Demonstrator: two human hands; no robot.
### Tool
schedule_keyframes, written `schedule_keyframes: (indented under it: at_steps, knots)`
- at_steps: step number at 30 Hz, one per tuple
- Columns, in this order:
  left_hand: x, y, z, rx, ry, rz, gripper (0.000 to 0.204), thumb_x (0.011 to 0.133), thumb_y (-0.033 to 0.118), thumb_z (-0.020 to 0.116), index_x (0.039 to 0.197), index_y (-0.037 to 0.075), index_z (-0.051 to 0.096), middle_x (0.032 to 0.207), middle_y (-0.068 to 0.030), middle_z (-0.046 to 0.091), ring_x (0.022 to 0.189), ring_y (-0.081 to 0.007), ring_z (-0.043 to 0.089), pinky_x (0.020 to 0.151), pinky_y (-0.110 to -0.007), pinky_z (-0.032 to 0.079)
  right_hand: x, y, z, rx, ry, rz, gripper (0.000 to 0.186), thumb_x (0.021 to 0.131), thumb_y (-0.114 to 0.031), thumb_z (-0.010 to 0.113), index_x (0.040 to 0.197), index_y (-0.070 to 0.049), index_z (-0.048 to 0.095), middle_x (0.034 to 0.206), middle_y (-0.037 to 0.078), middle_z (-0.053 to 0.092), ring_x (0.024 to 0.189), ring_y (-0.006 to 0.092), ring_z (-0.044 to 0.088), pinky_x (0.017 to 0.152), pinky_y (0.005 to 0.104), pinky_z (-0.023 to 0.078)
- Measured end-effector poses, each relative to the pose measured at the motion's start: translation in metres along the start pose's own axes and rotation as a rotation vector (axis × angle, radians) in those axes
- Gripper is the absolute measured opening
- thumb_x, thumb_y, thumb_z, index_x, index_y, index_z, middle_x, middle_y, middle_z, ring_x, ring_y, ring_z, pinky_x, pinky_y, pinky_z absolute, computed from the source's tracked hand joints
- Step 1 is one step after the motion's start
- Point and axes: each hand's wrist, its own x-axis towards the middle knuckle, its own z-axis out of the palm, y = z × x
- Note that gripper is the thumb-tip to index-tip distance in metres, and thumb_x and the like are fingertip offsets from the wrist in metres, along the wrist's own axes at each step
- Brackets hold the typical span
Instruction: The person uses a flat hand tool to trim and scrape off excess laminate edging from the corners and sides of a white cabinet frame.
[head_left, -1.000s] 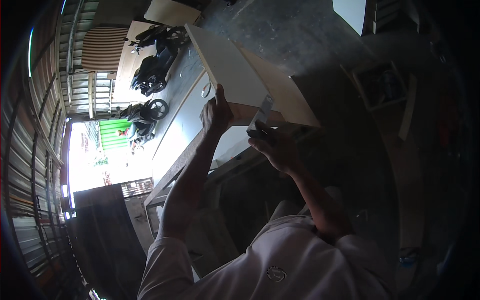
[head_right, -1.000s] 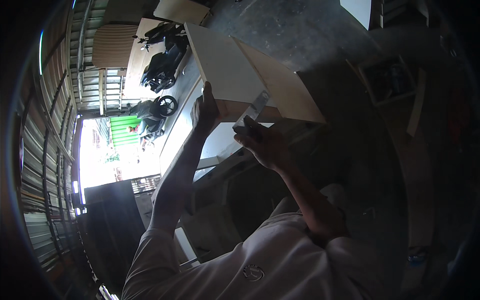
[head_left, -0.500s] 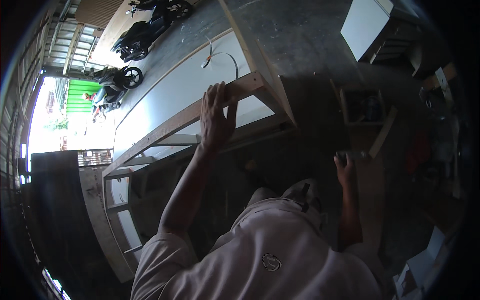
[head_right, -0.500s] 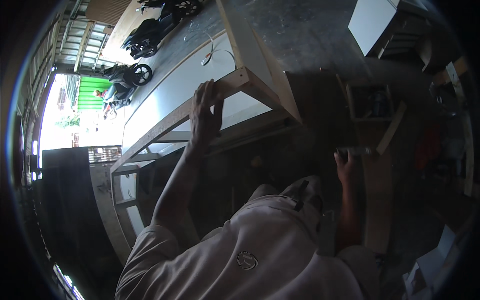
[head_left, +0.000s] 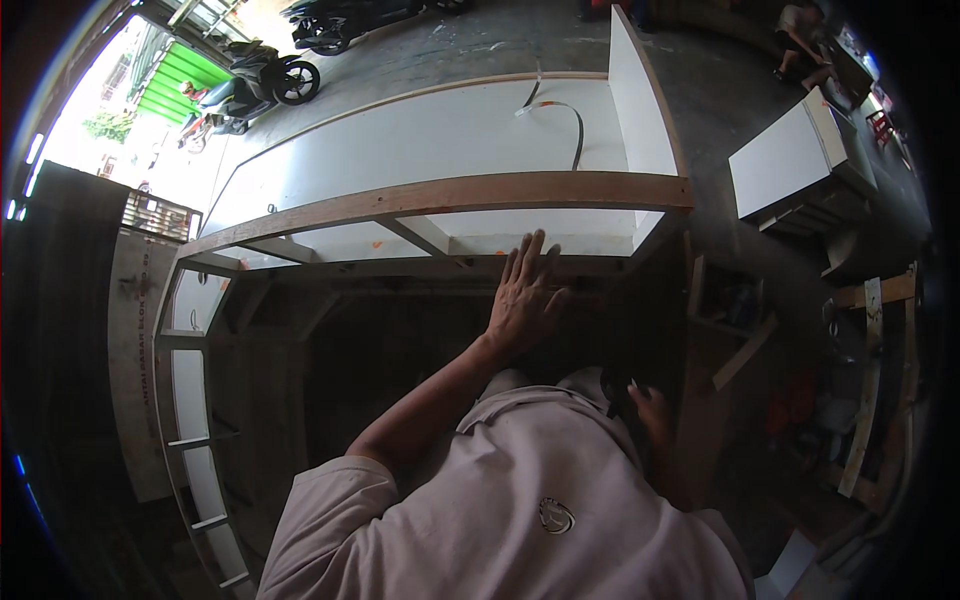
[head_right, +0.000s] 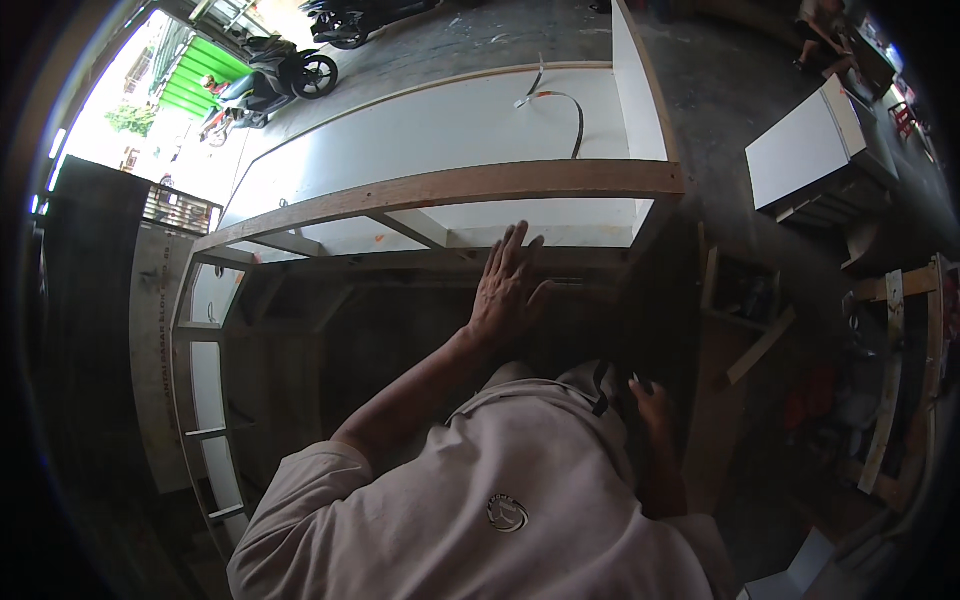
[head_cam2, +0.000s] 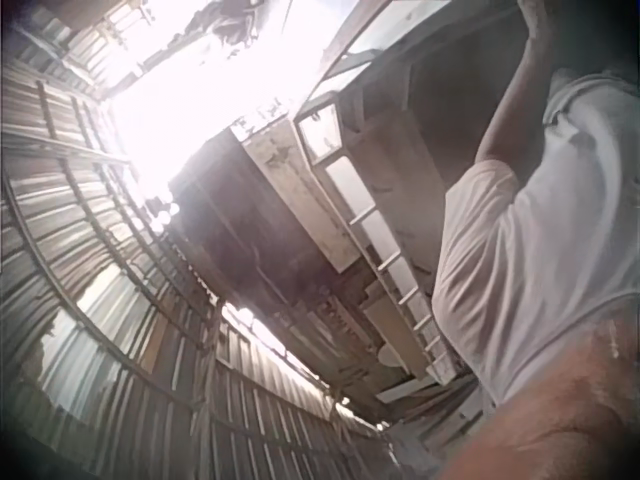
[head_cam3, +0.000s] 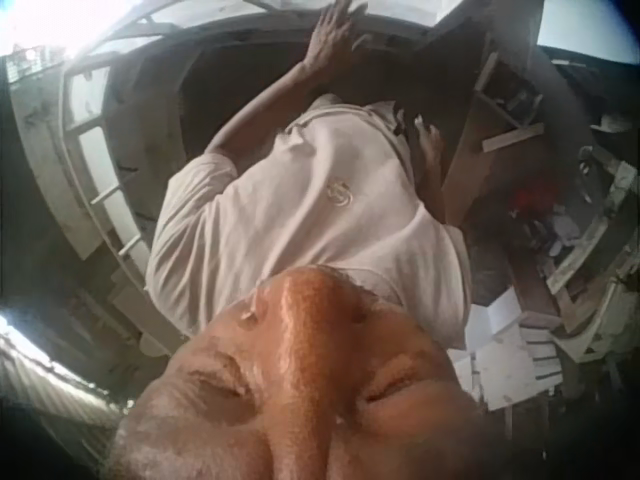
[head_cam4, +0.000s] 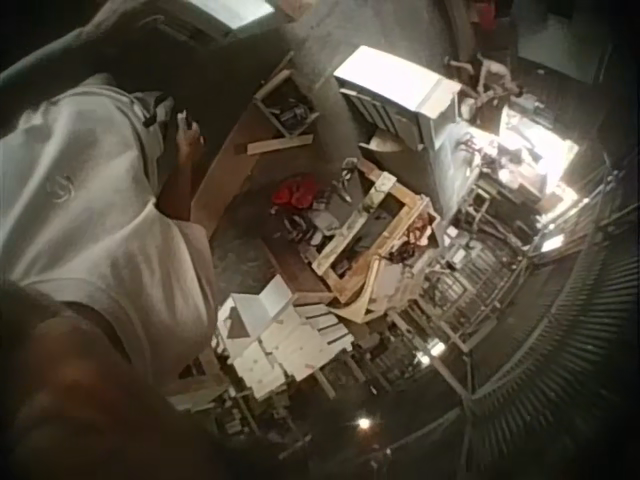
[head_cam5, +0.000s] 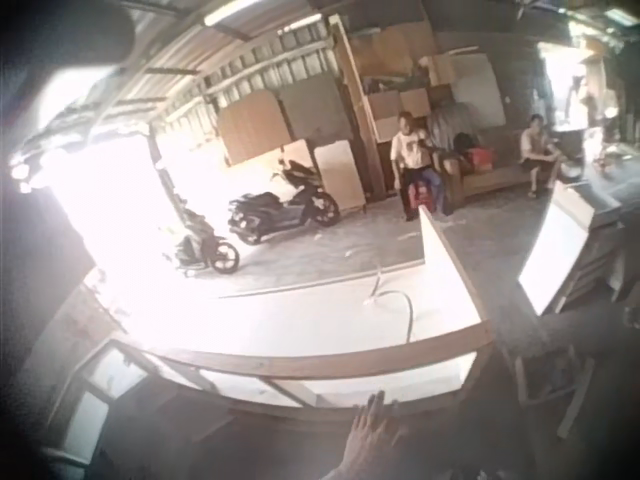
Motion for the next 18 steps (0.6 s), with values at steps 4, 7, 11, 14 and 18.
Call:
schedule_keyframes:
  at_steps: [4,7,11,14,18]
  knots:
    - [-0.052,-0.084,0.021,0.012,-0.142,-0.12,0.073,0.091,0.031,0.068,0.149,-0.003,0.04,0.163,-0.0243,0.022,0.152,-0.0416,0.022,0.123,-0.053,0.022,-0.021,-0.14,0.016,0.095,-0.031,-0.218,0.065,0.085,-0.049,0.076,0.127,-0.001,0.066,0.122,0.024,0.069,0.117,0.0363,0.066,0.099,0.0421,0.05]
    - [-0.057,-0.129,0.041,0.058,-0.252,-0.186,0.078,0.088,0.03,0.071,0.15,-0.004,0.038,0.162,-0.0247,0.023,0.152,-0.0421,0.022,0.123,-0.053,0.021,-0.064,-0.218,0.027,0.092,0.028,-0.234,0.064,0.083,-0.044,0.077,0.13,-0.003,0.064,0.118,0.023,0.07,0.112,0.0354,0.068,0.095,0.0412,0.053]
    - [-0.051,-0.174,0.065,0.115,-0.329,-0.168,0.086,0.087,0.03,0.072,0.155,-0.002,0.028,0.165,-0.0211,0.018,0.154,-0.0399,0.016,0.124,-0.052,0.019,-0.134,-0.295,0.039,0.049,-0.106,-0.463,0.068,0.08,-0.041,0.081,0.134,-0.006,0.063,0.108,0.019,0.072,0.098,0.0332,0.073,0.084,0.0398,0.057]
    - [-0.053,-0.196,0.084,0.093,-0.383,-0.192,0.093,0.086,0.03,0.073,0.157,0.0,0.02,0.167,-0.0174,0.012,0.155,-0.0379,0.011,0.125,-0.051,0.017,-0.176,-0.336,0.045,-0.071,-0.067,-0.704,0.072,0.077,-0.043,0.084,0.136,-0.008,0.062,0.105,0.017,0.073,0.093,0.0315,0.074,0.081,0.0396,0.059]
    - [-0.066,-0.211,0.098,0.124,-0.266,-0.157,0.106,0.083,0.028,0.077,0.162,0.005,0.008,0.169,-0.0143,0.009,0.156,-0.0374,0.008,0.126,-0.051,0.016,-0.192,-0.379,0.049,-0.306,-0.233,-0.5,0.079,0.077,-0.044,0.084,0.143,-0.012,0.056,0.123,0.023,0.069,0.115,0.0316,0.069,0.096,0.0389,0.055]
